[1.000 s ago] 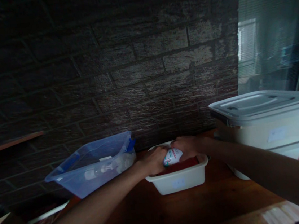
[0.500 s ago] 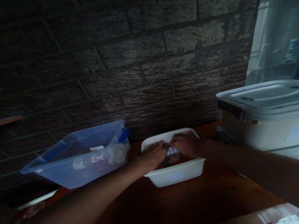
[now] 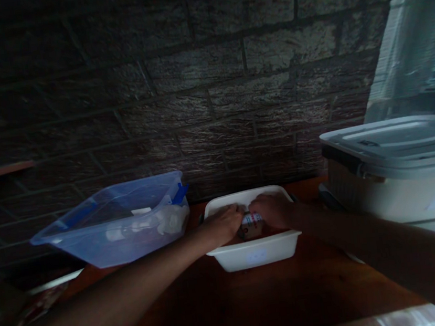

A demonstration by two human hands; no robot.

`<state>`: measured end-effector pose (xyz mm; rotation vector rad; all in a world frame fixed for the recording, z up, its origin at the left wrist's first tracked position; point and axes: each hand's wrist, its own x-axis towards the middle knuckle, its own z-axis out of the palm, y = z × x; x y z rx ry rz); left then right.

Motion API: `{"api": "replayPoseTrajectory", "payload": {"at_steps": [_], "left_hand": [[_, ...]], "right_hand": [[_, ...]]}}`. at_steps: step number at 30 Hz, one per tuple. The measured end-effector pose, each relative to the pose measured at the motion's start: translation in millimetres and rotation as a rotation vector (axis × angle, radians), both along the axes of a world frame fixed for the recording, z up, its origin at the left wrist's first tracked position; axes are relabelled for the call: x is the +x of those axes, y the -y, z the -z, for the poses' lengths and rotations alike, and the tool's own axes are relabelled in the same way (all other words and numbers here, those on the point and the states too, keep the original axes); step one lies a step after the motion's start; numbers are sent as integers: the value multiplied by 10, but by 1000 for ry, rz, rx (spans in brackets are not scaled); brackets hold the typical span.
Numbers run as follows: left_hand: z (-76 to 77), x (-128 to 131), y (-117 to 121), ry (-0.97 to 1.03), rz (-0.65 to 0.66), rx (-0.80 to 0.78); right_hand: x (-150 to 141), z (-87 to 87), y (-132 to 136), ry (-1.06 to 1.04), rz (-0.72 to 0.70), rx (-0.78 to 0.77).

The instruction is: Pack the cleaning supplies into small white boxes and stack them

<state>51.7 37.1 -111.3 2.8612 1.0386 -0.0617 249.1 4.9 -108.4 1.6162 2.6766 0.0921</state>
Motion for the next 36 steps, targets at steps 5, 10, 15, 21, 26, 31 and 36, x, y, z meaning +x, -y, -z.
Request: {"api": "replayPoseTrajectory", "payload": {"at_steps": [5, 10, 15, 21, 26, 31, 36], "left_hand": [[86, 3, -60, 7, 22, -4], [121, 60, -76, -26, 39, 8], [35, 57, -19, -43, 28, 24], [-340, -98, 253, 67, 17, 81], [-374, -416, 716, 321, 16, -13], [-34, -557, 866, 297, -6, 155], [194, -565, 820, 413, 69, 266]], "right_hand": [[-16, -9, 32, -12, 14, -5], [-30, 1, 14, -35, 31, -22], [-23, -14, 16, -75, 46, -26], [139, -310, 323, -274, 112, 99], [263, -139, 841, -495, 148, 174], [224, 232, 1016, -520, 128, 282], [182, 297, 1037, -556, 75, 358]]}}
